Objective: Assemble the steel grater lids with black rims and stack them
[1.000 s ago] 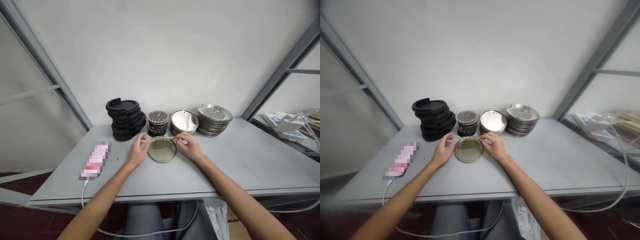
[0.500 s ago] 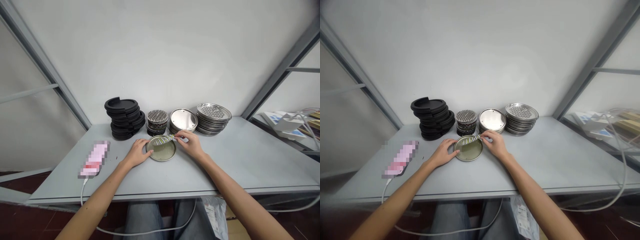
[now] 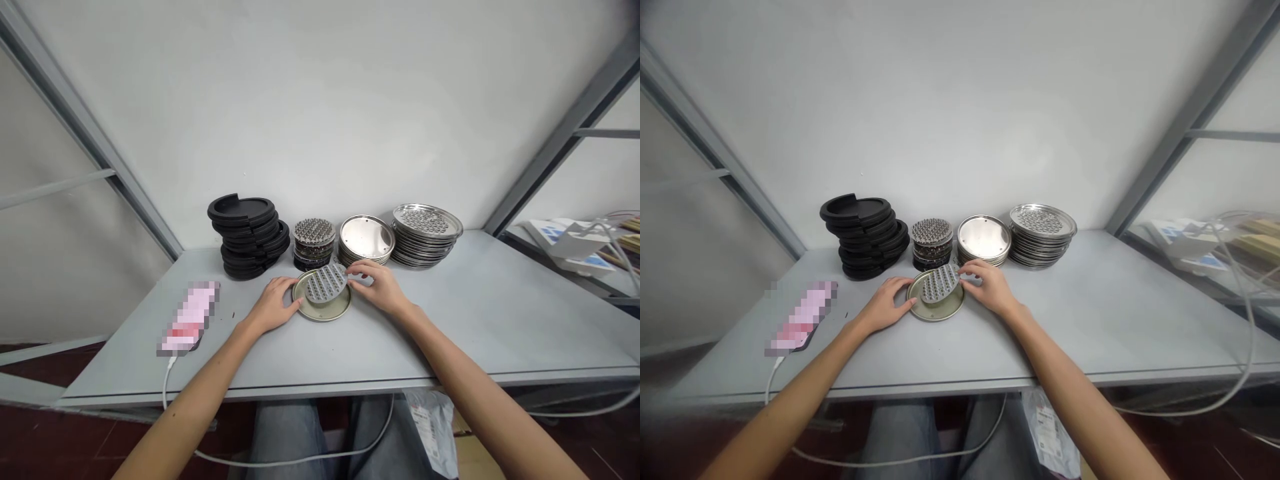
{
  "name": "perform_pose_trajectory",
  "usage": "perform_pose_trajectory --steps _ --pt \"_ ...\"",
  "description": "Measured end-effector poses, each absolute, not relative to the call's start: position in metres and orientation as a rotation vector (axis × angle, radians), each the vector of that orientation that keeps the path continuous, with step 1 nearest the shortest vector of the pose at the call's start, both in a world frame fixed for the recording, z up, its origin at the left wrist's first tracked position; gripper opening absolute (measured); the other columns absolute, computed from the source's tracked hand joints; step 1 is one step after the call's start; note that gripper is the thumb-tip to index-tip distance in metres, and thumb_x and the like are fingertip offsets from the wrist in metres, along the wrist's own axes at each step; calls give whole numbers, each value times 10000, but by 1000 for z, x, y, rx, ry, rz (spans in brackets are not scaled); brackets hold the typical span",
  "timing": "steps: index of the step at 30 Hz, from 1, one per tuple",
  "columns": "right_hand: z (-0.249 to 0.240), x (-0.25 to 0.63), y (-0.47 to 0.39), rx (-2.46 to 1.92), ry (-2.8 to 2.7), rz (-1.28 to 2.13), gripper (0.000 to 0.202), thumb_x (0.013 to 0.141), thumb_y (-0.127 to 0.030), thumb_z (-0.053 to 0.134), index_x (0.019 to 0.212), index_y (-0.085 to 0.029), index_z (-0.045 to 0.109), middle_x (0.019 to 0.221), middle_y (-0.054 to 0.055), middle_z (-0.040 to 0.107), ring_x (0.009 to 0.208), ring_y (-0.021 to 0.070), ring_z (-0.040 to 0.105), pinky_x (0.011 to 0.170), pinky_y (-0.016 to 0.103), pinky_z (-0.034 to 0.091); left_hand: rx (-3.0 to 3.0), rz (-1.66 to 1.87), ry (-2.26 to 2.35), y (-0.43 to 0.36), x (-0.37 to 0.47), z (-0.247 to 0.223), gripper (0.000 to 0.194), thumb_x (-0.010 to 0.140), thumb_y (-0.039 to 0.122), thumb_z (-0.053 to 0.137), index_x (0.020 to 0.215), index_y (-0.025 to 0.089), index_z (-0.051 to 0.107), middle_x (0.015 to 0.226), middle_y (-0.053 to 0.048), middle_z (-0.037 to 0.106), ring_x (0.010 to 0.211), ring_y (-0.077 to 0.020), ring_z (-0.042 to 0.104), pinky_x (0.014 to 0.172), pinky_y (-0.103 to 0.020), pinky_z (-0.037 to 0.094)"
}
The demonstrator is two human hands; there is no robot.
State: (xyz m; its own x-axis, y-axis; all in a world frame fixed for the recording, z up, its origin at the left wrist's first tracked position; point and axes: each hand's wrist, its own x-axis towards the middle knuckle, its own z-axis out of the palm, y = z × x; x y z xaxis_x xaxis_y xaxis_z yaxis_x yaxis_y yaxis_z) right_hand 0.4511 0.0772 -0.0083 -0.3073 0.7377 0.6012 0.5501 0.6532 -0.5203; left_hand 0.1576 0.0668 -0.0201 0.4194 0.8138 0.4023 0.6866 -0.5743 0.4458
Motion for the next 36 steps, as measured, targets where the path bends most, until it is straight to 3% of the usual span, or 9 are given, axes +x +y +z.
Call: perform_pose_trajectory --steps 6,13,16,20,29,36 --pt "-12 451 79 -1160 -2031 402 332 782 -227 652 1114 -212 640 984 51 721 880 203 666 772 339 539 2469 858 1331 66 158 -20 349 839 295 636 1172 195 598 1157 -96 630 1116 -271 561 998 -455 459" --pt "-16 449 81 -1163 -2025 571 394 762 -148 591 1153 -186 617 917 39 722 846 177 668 760 295 532 2464 836 1339 66 159 -18 322 855 314 619 1152 192 613 1149 -96 627 1118 -269 558 999 -448 459" --pt "-15 447 80 -1186 -1981 624 369 784 -120 526 1135 -166 627 925 48 721 855 175 668 769 290 524 2464 836 1338 66 159 -19 327 852 318 620 1153 190 614 1149 -98 627 1120 -271 557 1003 -452 457" --pt "-15 443 81 -1237 -1929 657 275 861 -238 525 1097 -159 642 894 50 726 827 180 666 781 312 519 2466 838 1327 65 159 -18 335 846 331 622 1153 197 615 1150 -93 628 1121 -270 557 1005 -452 456" --pt "-24 445 83 -1242 -1984 647 298 800 -263 637 1090 -191 635 853 17 718 756 162 646 776 304 523 2450 734 1308 59 158 -12 567 759 501 716 1225 205 585 1224 -103 577 1180 -296 511 1040 -466 422" --pt "-18 447 80 -1221 -2082 589 328 776 -268 670 1093 -186 641 853 25 707 737 160 630 736 291 515 2441 722 1309 60 157 -13 596 751 541 715 1232 216 582 1231 -96 569 1192 -293 504 1049 -451 413"
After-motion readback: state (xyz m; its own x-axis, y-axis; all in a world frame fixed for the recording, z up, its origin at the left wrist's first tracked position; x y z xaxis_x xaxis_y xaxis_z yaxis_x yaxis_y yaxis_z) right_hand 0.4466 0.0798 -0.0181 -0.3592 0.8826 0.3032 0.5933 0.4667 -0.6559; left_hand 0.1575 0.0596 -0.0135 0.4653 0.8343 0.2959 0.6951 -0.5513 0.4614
